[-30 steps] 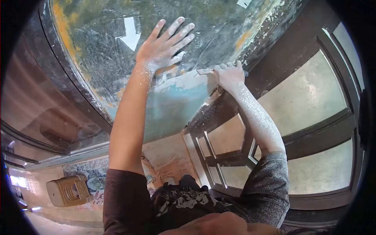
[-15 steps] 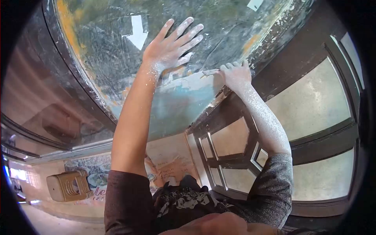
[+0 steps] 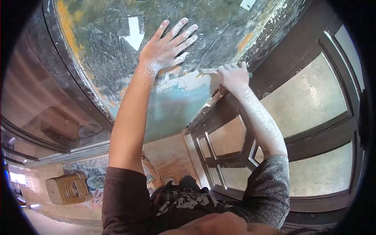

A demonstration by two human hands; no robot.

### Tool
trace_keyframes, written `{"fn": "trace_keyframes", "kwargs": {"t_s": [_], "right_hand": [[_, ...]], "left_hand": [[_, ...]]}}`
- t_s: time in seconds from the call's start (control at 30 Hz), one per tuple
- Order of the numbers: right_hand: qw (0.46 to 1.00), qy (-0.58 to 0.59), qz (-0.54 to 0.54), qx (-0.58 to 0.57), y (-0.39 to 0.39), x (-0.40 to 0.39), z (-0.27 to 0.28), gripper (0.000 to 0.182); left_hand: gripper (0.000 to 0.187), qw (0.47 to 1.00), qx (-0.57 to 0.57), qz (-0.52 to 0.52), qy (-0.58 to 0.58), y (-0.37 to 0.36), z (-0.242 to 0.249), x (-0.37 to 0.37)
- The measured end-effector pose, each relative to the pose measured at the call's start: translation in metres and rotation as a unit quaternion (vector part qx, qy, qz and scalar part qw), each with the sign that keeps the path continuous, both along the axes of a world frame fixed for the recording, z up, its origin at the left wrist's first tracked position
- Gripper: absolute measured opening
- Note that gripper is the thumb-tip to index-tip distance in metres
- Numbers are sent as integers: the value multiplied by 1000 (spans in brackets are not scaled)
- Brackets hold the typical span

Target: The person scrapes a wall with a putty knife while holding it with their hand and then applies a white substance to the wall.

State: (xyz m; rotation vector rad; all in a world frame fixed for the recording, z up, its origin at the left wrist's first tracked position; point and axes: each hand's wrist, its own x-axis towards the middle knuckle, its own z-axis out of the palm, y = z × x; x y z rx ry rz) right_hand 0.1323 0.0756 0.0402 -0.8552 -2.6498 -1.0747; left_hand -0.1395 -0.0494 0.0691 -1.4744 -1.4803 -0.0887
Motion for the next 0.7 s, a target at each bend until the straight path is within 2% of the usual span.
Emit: {"fn": "trace_keyframes", "kwargs": {"t_s": [0.1, 0.17, 0.23, 0.27, 0.33, 0.43, 0.5, 0.57, 0.7], "right_hand": [[1000, 4, -20, 2, 2, -2, -1, 17], [999, 29, 33, 7, 1, -6, -21, 18], [998, 45, 41, 14, 3, -5, -14, 19], [999, 35, 29, 14, 5, -3, -9, 21], [999, 34, -1, 6, -2, -5, -4, 23], [999, 38, 10, 30, -7, -3, -23, 24], [1000, 17, -4, 6, -10, -5, -7, 22], [993, -24, -77, -83, -19, -14, 17, 22], [998, 2, -27, -58, -10, -12, -10, 19]], "left_hand": [[67, 1000, -19, 7, -7, -1, 2, 1], [68, 999, -28, 2, -15, -2, 6, 3], [68, 1000, -24, -8, -18, -1, 3, 0], [70, 999, 22, -40, -7, 3, -2, -4], [70, 999, 19, -36, -4, 3, -4, -5], [71, 1000, 7, -14, -9, 1, 0, 2], [70, 999, -6, -22, -22, -1, 1, -1], [69, 1000, 6, -14, -10, 2, -2, -3], [69, 1000, 0, -4, -1, 1, 0, -1]]}}
